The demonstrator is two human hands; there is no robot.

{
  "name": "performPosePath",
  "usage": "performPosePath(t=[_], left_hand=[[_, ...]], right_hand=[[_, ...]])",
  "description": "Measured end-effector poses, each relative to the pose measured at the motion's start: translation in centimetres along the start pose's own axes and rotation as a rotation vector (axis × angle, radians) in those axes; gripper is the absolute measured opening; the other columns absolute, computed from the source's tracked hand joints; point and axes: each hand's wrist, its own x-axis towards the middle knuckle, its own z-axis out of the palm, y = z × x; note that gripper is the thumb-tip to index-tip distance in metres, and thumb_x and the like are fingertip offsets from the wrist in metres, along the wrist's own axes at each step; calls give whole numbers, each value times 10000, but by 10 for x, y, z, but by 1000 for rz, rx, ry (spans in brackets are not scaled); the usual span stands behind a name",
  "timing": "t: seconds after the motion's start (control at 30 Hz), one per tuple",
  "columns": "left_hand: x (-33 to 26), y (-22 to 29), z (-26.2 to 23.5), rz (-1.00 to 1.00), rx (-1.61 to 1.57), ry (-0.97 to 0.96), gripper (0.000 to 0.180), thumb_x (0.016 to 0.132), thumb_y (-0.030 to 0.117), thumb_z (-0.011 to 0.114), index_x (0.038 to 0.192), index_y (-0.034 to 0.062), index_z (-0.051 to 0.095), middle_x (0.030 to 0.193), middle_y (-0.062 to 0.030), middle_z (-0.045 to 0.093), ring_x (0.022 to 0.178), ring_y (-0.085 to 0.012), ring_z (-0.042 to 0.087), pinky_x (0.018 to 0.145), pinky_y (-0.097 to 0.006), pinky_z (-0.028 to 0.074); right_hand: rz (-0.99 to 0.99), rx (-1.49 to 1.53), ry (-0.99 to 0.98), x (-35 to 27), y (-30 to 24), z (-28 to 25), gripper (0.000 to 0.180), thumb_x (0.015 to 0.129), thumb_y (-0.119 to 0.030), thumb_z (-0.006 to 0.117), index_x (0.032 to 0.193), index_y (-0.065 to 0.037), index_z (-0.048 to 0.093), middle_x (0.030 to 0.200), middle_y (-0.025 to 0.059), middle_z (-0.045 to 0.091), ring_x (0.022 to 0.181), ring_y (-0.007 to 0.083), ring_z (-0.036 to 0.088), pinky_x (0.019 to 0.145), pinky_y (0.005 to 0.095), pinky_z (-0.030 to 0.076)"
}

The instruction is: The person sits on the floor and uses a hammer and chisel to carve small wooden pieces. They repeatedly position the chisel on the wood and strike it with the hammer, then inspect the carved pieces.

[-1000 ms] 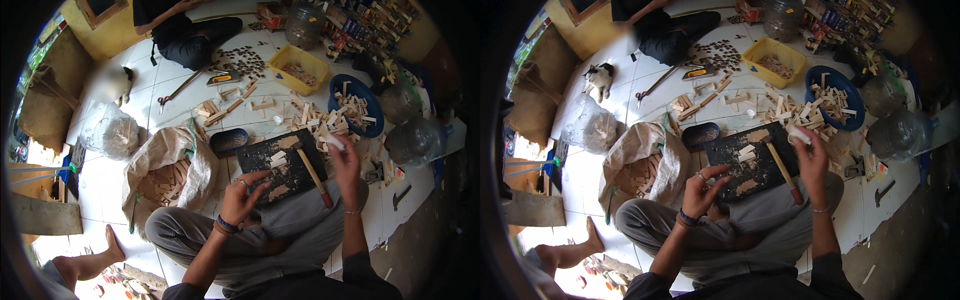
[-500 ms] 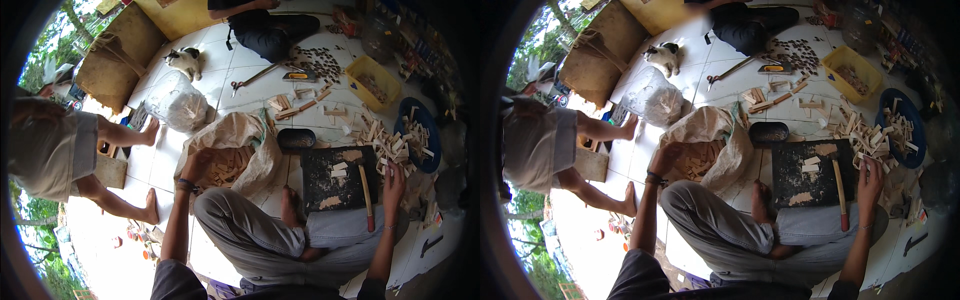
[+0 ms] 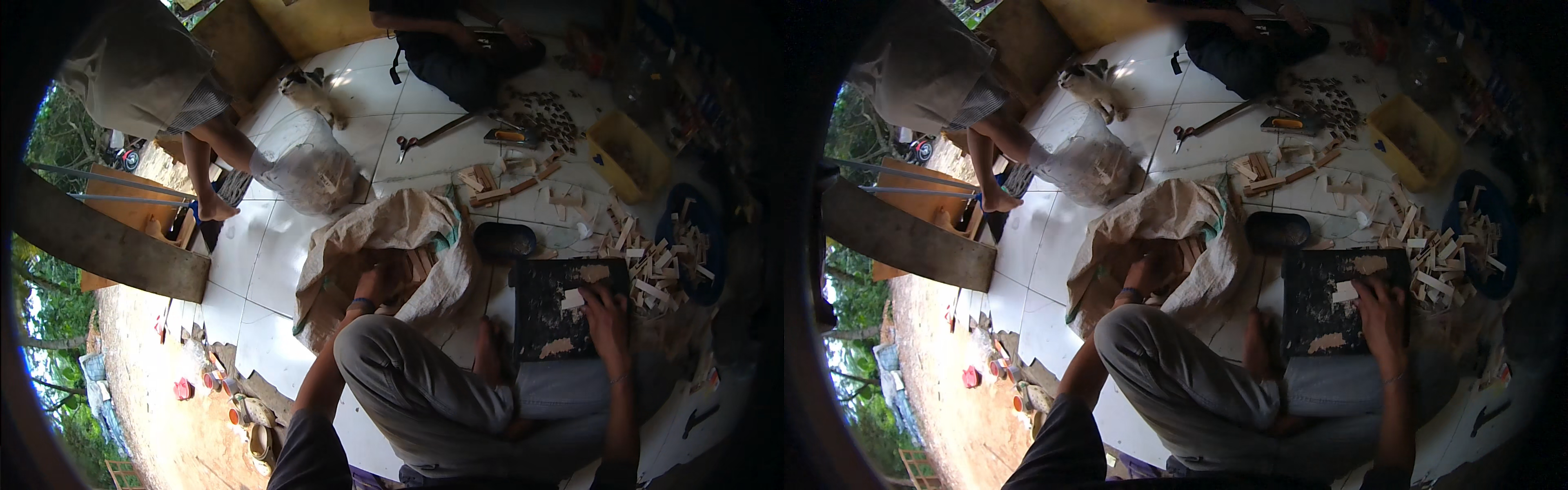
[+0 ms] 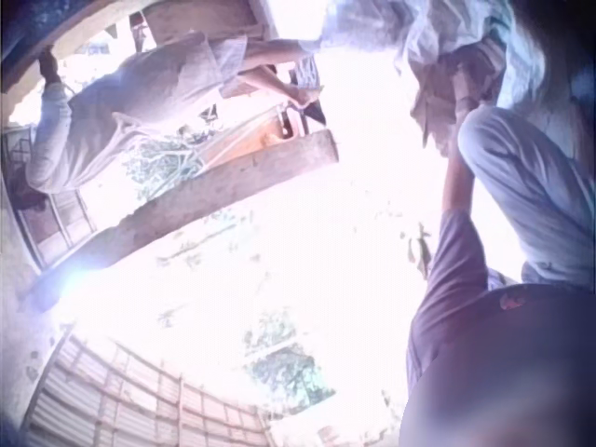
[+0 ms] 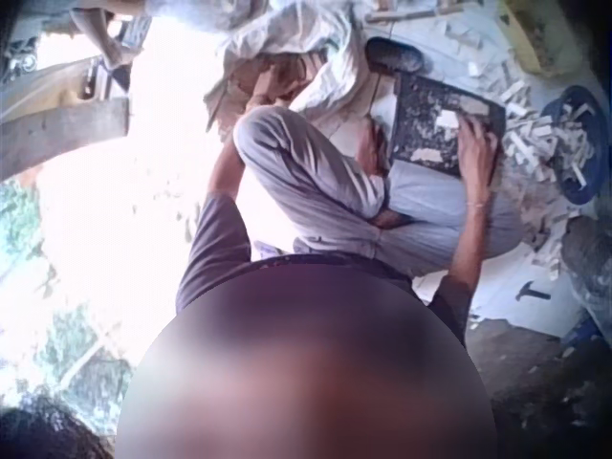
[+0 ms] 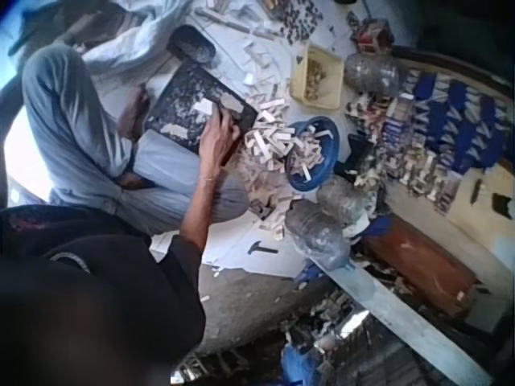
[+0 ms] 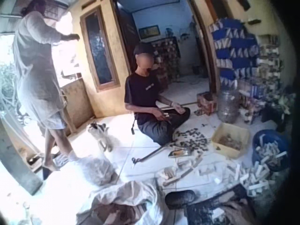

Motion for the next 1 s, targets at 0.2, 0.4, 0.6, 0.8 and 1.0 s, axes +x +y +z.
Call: performPosePath(t=[0.2, 0.4, 0.6, 0.8, 1.0], left_hand=[[7, -13, 0, -84, 74, -98, 528, 856, 481, 762, 1169, 62, 689, 1074, -258, 727, 998, -487, 685, 797, -531, 569], [-16, -29, -12, -92, 102, -6, 449, 860, 403, 749, 1163, 75, 698, 1064, -248, 728, 985, -473, 691, 813, -528, 570], [-33, -53, -3, -36, 151, -211, 391, 863, 338, 734, 1159, 85, 704, 1073, -239, 728, 994, -457, 696, 835, -521, 571], [-14, -38, -8, 151, 185, -283, 340, 866, 273, 720, 1155, 94, 711, 1082, -231, 728, 1002, -441, 700, 858, -514, 571], [25, 25, -19, 582, 335, -120, 261, 860, 116, 625, 1091, 116, 747, 1340, -101, 665, 1220, -324, 636, 1042, -430, 509]], right_hand=[[7, 10, 25, -6, 5, 4, 282, 958, -101, 673, 1239, -85, 677, 1240, 122, 650, 1148, 330, 611, 1036, 470, 396], [47, 45, 51, -4, -1, 9, 302, 982, -155, 668, 1271, -72, 659, 1265, 117, 646, 1181, 318, 604, 1065, 466, 377], [-4, -26, 30, -5, -6, 11, 355, 967, -178, 691, 1301, -71, 632, 1257, 133, 644, 1177, 335, 603, 1055, 468, 388], [63, 52, 29, -4, -7, 12, 238, 927, -145, 730, 1129, -64, 634, 1116, 120, 652, 1083, 353, 616, 976, 475, 445], [64, 97, 54, -10, -9, 15, 193, 957, -111, 687, 1135, -57, 638, 1084, 138, 660, 1040, 378, 619, 920, 465, 476]])
